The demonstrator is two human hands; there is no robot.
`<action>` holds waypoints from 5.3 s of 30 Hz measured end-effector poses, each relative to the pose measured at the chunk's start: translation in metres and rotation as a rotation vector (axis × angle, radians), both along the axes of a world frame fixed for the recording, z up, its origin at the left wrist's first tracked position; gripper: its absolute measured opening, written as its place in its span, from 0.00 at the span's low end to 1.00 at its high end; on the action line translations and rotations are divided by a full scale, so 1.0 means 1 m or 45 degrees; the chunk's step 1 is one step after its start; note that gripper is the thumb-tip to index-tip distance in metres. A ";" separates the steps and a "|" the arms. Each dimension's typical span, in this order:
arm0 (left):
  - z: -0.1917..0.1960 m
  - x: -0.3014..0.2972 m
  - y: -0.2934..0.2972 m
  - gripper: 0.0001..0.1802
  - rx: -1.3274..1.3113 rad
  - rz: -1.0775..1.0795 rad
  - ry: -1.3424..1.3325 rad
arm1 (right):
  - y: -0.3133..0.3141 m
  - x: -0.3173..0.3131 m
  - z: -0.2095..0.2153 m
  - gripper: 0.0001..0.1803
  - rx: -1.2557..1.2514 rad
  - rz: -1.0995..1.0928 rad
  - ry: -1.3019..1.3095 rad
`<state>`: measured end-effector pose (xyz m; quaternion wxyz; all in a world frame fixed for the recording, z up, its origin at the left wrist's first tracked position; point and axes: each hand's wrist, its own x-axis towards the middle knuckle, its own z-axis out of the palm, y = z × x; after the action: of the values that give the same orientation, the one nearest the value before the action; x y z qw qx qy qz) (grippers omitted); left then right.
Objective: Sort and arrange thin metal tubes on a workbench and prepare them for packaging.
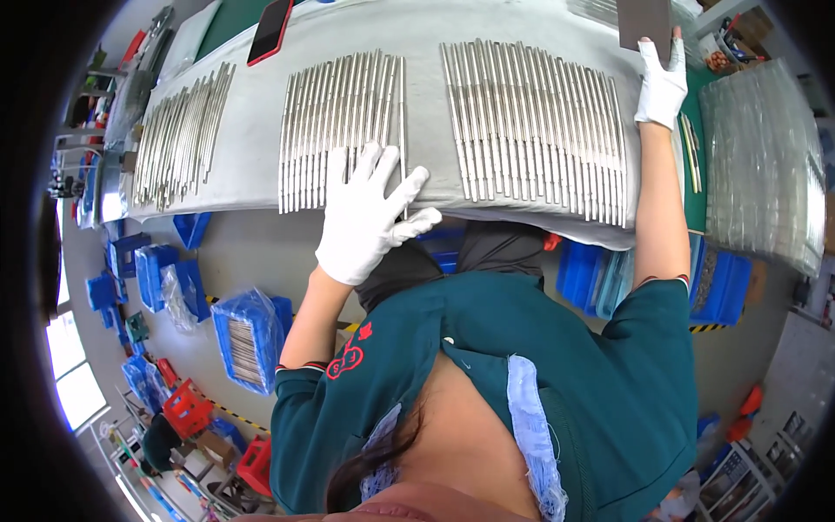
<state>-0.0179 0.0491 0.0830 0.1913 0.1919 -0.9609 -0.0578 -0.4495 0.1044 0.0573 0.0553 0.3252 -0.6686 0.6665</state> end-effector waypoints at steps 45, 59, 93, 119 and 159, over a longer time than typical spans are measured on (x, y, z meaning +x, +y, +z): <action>-0.001 0.036 -0.058 0.47 -0.221 0.565 -0.307 | 0.003 -0.003 -0.015 0.33 0.172 0.007 0.234; -0.009 0.010 -0.029 0.45 0.002 0.229 -0.168 | -0.003 0.013 -0.007 0.35 0.164 0.042 0.091; -0.020 -0.088 0.022 0.38 0.094 -0.275 0.111 | -0.102 0.104 0.066 0.30 0.853 0.976 -0.248; -0.026 -0.084 0.035 0.29 -0.013 -0.229 -0.060 | -0.014 0.069 0.057 0.45 0.866 0.774 0.385; -0.022 -0.090 0.033 0.20 0.155 -0.478 0.353 | 0.026 0.087 0.065 0.32 1.029 1.308 0.084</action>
<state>-0.1075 0.0821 0.0613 0.2954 0.0114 -0.9390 -0.1758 -0.3620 0.1300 0.1225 -0.3762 0.6187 -0.6240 0.2939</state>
